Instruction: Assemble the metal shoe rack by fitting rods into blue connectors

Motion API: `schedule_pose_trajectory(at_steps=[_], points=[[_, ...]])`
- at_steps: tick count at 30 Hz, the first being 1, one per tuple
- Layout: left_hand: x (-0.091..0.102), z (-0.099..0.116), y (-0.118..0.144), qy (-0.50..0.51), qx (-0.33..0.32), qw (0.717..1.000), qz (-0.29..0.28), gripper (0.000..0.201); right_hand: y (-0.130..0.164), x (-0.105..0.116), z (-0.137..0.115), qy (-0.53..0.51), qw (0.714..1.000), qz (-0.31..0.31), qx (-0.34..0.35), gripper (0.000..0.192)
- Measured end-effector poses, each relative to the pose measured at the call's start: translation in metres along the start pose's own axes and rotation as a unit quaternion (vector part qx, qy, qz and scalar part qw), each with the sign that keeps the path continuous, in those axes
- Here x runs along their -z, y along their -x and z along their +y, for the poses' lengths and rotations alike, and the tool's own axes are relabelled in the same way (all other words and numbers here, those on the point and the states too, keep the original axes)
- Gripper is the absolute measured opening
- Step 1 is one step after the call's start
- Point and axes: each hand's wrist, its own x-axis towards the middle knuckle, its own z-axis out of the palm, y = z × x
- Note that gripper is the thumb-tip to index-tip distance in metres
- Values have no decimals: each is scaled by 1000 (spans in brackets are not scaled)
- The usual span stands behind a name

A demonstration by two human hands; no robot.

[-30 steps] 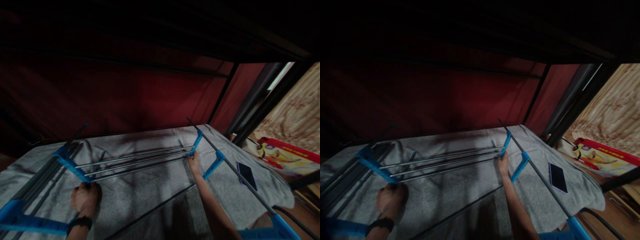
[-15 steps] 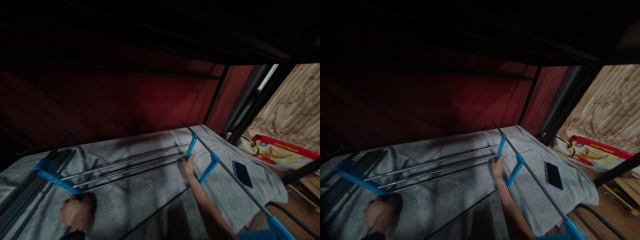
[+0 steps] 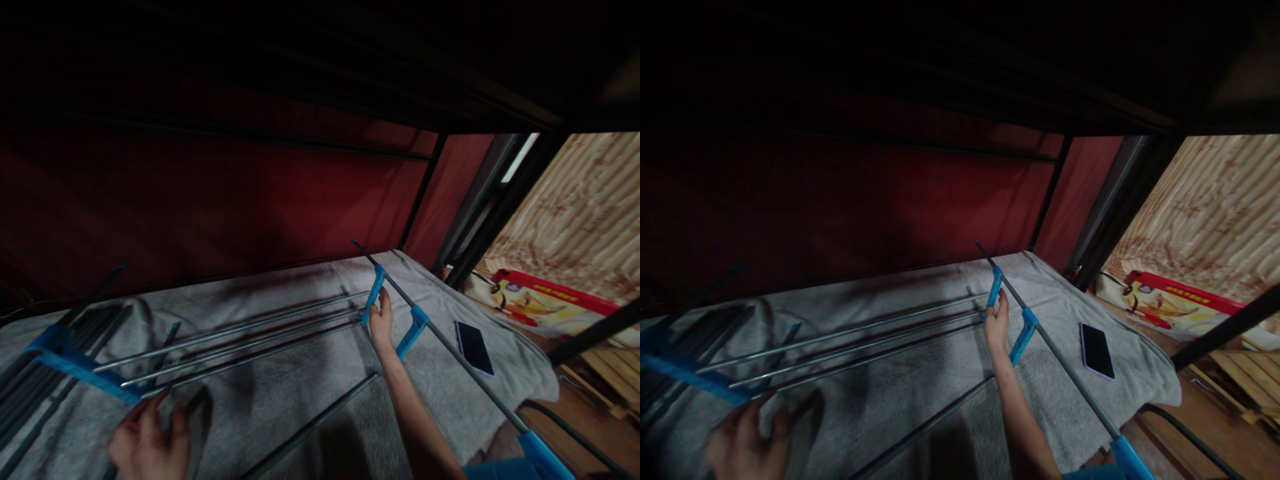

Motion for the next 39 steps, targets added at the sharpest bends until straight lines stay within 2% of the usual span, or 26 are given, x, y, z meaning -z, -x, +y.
schedule_pose_trajectory(at_steps=[3,7,10,14,19,26,32,39], points=[[-3,68,7,43,-167,985,29,43,-6,-2,-6,-22,1000,-15,8,66],[-15,151,-5,72,-331,941,-15,35,-8,-2,-7,-22,1000,-12,-5,65],[-31,196,-16,66,-402,912,-57,34,-9,2,-8,-15,1000,-22,2,65],[-60,235,-27,40,-435,890,-133,34,-10,5,-11,-12,1000,-26,8,65],[-86,266,-29,-31,-438,873,-215,36,-9,4,-14,-14,999,-33,12,62],[-97,293,-28,-48,-440,854,-274,28,-7,2,-16,-11,999,-41,4,66],[-104,300,-28,-43,-421,850,-315,29,-8,3,-13,-4,999,-53,-2,67],[-109,294,-30,-28,-406,854,-324,30,-6,-1,-20,15,999,-50,3,61]])
